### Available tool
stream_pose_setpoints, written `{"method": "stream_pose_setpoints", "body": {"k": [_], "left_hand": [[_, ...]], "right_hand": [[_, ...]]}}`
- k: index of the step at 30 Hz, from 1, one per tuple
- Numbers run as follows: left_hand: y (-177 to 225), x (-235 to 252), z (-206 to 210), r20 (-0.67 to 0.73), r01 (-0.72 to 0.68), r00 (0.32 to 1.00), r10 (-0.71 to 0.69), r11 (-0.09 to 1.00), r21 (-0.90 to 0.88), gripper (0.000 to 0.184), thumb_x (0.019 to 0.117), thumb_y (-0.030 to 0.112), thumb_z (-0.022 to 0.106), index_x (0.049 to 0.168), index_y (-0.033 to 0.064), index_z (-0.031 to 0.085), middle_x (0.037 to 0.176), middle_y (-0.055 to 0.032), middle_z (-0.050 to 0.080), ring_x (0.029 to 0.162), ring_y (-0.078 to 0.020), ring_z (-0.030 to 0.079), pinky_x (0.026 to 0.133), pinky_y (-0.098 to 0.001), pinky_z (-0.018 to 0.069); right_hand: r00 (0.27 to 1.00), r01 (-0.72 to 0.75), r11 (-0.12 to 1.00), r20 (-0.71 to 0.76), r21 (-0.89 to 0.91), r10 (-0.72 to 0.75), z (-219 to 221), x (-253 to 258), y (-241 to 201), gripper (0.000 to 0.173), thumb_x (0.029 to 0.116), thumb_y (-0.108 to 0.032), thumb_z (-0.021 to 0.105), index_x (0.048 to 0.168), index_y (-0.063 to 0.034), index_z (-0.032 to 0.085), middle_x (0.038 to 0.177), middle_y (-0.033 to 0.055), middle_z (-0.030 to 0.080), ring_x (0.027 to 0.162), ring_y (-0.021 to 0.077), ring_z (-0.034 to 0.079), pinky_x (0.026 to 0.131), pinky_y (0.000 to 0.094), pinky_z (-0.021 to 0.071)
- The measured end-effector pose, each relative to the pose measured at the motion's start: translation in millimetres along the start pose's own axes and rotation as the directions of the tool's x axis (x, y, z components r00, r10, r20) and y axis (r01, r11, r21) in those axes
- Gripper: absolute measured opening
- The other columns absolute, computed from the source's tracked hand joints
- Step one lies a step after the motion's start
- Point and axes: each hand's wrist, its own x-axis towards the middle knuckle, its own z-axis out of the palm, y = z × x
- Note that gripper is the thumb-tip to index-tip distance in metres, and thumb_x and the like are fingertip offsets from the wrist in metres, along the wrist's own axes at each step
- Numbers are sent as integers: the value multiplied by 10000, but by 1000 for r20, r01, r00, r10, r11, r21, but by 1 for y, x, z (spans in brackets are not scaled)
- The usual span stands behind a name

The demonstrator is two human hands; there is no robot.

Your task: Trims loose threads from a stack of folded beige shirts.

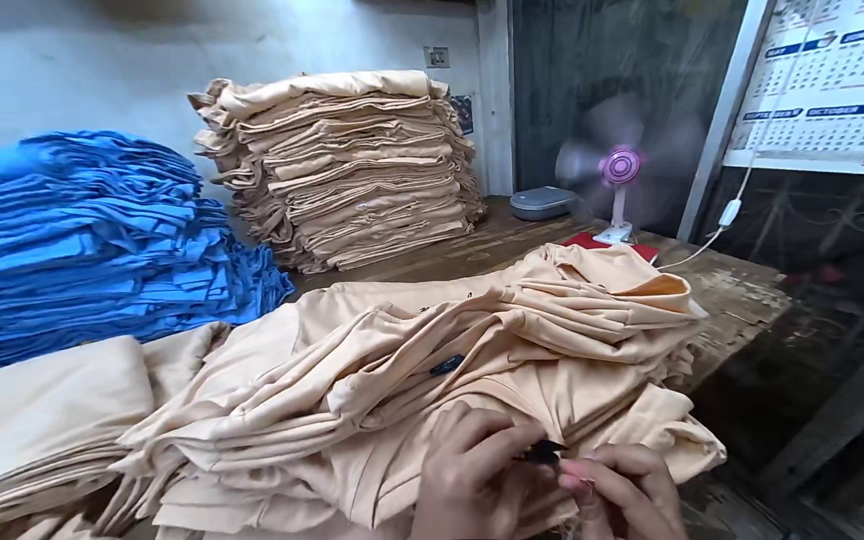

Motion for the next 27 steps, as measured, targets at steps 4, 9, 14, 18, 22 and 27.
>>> {"method": "stream_pose_setpoints", "body": {"k": [4,9,14,18,22,27], "left_hand": [[0,3,3,34,-10,999,10,1000,7,159,886,281,772,1039,265,809,982,112,731,899,-65,621,782,-291,486],[1,-3,3,74,-17,997,14,999,40,138,898,294,763,1028,267,800,993,122,737,859,-63,607,755,-293,463],[7,4,-9,229,198,952,-201,979,38,291,874,436,784,1047,202,773,968,54,702,874,-51,666,763,-258,581],[-19,31,-26,567,359,810,-148,890,-281,568,779,169,831,1315,117,649,1069,-2,667,793,-50,613,683,-234,546],[-36,52,-36,718,579,687,-110,680,-450,796,851,47,795,1548,105,416,1255,-58,680,746,-115,659,639,-265,573],[-40,54,-37,711,562,699,-83,678,-473,784,849,0,758,1548,89,413,1162,-40,702,702,-97,630,611,-246,552]], "right_hand": [[999,-32,999,41,1,32,-12,-2,5,63,927,-204,778,987,-188,789,1036,-63,640,951,-4,637,799,124,561],[995,-35,999,91,0,35,-20,-5,3,83,913,-179,792,996,-178,798,1035,-51,648,957,11,638,829,140,557],[994,-56,998,94,-36,59,-22,-5,6,40,941,-181,751,965,-148,754,1042,-30,623,945,16,636,794,151,575],[863,38,966,496,-255,96,-37,8,-1,142,899,-133,620,858,-93,751,1154,109,720,1088,204,643,938,363,527],[736,-69,918,601,-392,312,-45,29,-39,148,832,-111,597,769,-70,725,1070,77,762,1002,213,696,853,404,565],[927,18,885,339,-465,159,-7,38,-34,414,859,-333,785,1155,-52,718,1145,131,698,1030,235,681,869,421,589]]}}
